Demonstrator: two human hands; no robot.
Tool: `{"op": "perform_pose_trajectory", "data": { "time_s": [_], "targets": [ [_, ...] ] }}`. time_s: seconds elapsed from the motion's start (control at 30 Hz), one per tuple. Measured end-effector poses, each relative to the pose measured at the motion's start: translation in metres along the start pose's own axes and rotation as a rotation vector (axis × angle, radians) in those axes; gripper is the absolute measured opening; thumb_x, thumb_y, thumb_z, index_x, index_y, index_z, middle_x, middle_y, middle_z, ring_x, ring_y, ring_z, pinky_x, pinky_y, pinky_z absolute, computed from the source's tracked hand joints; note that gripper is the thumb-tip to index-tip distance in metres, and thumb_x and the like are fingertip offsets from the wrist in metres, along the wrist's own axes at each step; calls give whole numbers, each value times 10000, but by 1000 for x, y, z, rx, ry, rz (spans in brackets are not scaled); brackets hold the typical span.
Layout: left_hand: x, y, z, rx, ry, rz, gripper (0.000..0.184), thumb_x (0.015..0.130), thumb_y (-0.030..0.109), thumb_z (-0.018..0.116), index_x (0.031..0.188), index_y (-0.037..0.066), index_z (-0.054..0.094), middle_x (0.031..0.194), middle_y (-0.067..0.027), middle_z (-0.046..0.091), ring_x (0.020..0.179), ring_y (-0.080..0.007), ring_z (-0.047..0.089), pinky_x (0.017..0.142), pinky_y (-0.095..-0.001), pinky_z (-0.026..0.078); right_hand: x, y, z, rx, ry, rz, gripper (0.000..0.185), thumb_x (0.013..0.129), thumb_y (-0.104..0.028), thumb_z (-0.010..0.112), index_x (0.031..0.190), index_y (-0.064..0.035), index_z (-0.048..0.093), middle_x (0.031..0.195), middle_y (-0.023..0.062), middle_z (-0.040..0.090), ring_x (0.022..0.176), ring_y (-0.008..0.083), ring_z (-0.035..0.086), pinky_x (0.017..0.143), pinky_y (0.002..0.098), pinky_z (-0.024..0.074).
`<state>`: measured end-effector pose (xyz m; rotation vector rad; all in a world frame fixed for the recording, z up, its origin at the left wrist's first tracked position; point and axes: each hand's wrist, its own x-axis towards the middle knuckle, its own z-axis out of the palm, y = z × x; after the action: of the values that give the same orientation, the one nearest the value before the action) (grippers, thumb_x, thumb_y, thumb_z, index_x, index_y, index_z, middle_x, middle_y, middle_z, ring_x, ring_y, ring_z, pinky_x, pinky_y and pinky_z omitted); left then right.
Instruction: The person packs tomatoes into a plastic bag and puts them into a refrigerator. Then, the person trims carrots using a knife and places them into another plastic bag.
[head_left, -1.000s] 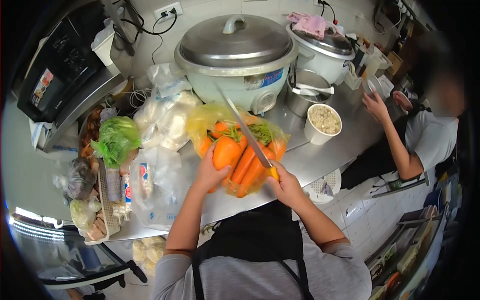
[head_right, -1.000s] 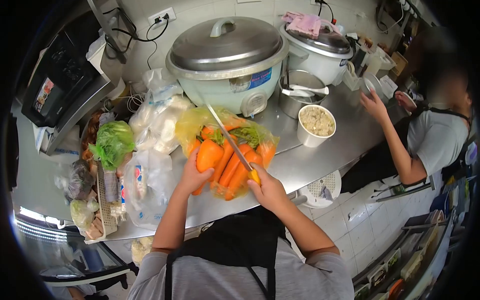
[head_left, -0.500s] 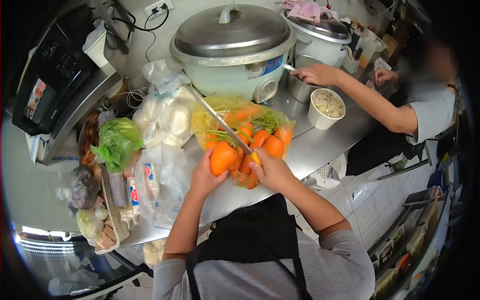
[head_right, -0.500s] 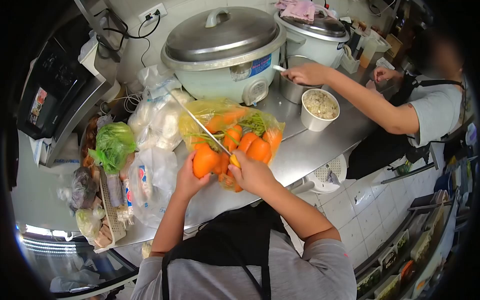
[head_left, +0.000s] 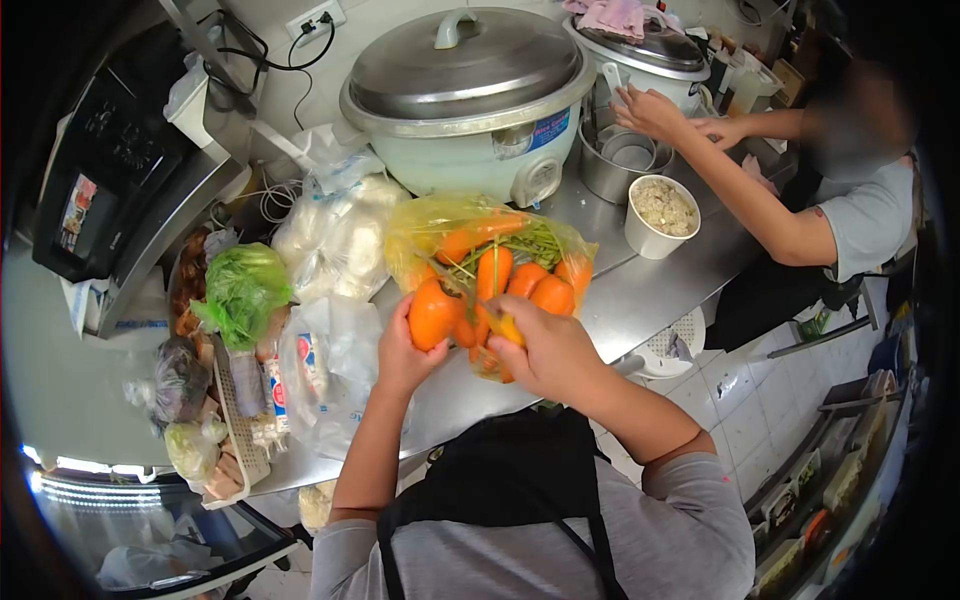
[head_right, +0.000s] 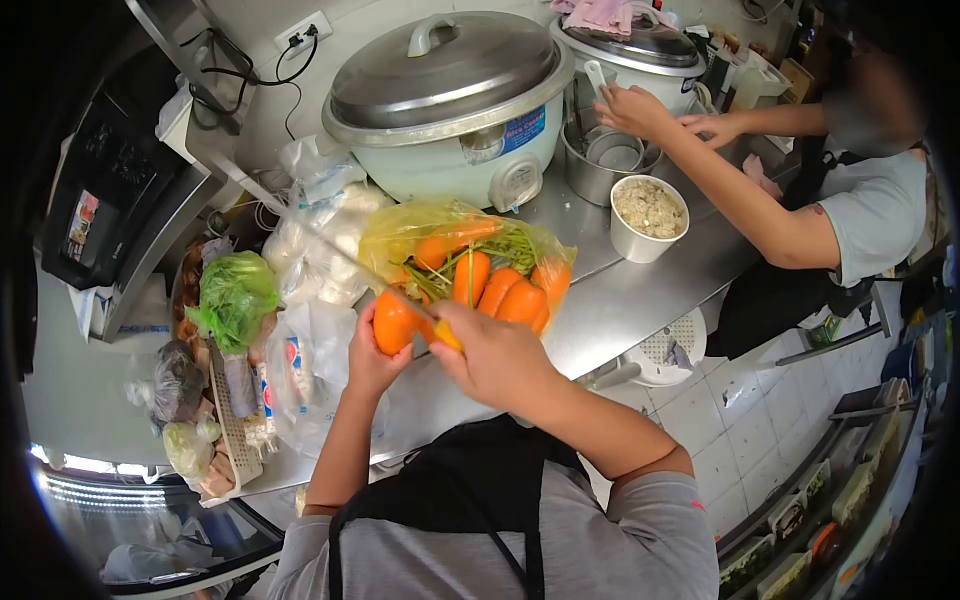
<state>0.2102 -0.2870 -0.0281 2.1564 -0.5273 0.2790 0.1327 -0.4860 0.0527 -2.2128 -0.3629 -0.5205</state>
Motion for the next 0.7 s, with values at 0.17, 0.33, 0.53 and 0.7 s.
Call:
{"op": "perform_pose_trajectory", "data": {
  "time_s": [0.17, 0.33, 0.53, 0.7],
  "targets": [
    [-11, -15, 9, 70, -16, 40, 677, 569, 169, 695, 1143, 20, 370, 977, -165, 550, 862, -300, 564, 714, -341, 463, -8, 27, 28, -181, -294, 247, 344, 765, -236, 545, 1041, -70, 428, 807, 141, 582, 671, 308, 579, 547, 386, 460],
    [-8, -11, 4, 25, -20, -38, 656, 563, 157, 698, 1123, 13, 389, 963, -170, 551, 857, -303, 564, 721, -337, 461, 0, -1, 10, -42, -84, 40, 333, 772, -255, 535, 1026, -67, 432, 788, 152, 582, 661, 308, 580, 548, 389, 459],
    [-3, 2, -5, -124, 72, 105, 651, 577, 130, 686, 1130, -5, 370, 976, -145, 549, 876, -248, 566, 754, -308, 450, 1, 52, 35, -205, -294, 388, 351, 770, -249, 547, 1049, -69, 431, 749, 156, 584, 660, 322, 575, 557, 408, 454],
    [4, 11, -36, -211, 134, 103, 710, 599, 71, 647, 1194, 0, 266, 1094, -134, 439, 994, -204, 475, 853, -319, 387, -2, 36, 25, -98, -190, 322, 340, 783, -245, 529, 1066, -86, 428, 717, 177, 572, 655, 350, 564, 559, 430, 446]
  ]
}}
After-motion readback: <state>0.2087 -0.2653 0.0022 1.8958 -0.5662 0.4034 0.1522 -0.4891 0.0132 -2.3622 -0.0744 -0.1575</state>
